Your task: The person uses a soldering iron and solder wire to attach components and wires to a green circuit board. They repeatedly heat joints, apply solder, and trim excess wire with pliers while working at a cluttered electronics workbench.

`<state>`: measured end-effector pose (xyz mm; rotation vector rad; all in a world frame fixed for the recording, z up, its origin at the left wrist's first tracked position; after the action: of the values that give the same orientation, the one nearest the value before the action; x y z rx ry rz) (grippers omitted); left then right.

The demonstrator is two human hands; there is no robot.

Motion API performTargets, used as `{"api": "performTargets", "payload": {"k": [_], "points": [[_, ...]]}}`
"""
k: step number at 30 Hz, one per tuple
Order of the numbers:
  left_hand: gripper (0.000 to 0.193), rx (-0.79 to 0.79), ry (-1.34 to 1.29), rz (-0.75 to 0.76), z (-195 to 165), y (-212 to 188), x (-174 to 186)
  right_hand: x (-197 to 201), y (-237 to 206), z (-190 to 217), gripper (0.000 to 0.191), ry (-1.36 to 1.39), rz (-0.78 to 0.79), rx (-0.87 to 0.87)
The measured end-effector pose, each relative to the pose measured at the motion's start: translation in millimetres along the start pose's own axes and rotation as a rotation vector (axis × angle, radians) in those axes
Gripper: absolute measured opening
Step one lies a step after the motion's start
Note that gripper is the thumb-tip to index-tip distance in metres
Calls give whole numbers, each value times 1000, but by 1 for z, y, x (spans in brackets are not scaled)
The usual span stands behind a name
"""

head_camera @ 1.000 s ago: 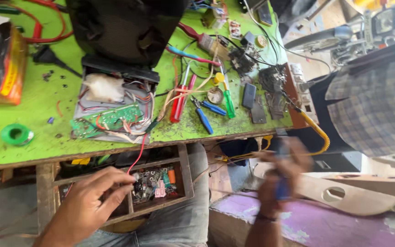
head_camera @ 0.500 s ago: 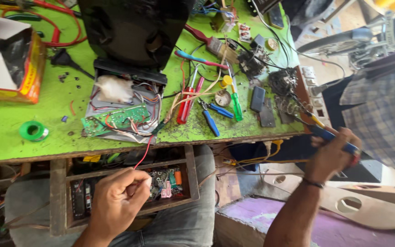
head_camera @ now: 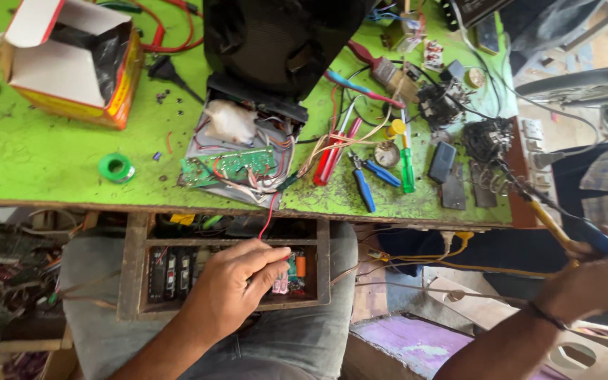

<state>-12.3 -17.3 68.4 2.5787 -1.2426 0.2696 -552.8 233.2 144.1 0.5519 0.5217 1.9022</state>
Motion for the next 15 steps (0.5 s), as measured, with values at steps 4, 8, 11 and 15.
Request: {"api": "performTargets", "payload": {"k": [4, 8, 11, 15], "points": [[22, -22, 18, -3, -3, 0, 0, -4, -5, -5, 49, -210, 92, -20], [24, -47, 22, 11, -4, 0, -2, -7, -8, -16, 52, -181, 107, -99], [24, 33, -37, -9, 9, -1, 0, 2, -9, -18, 47, -177, 79, -86], [20, 93, -130, -164, 30, -8, 9, 8, -5, -31, 42, -257, 174, -36]]}}
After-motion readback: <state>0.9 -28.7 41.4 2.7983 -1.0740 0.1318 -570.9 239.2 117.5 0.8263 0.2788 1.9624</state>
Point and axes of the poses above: each hand's wrist, its own y-axis towards the middle knuckle, its own x-axis out of the back of the hand, z = x × y, the point moved 9 cm from there along y, towards the middle knuckle, and after that the axes turned 15 degrees about z, right-handed, at the moved point
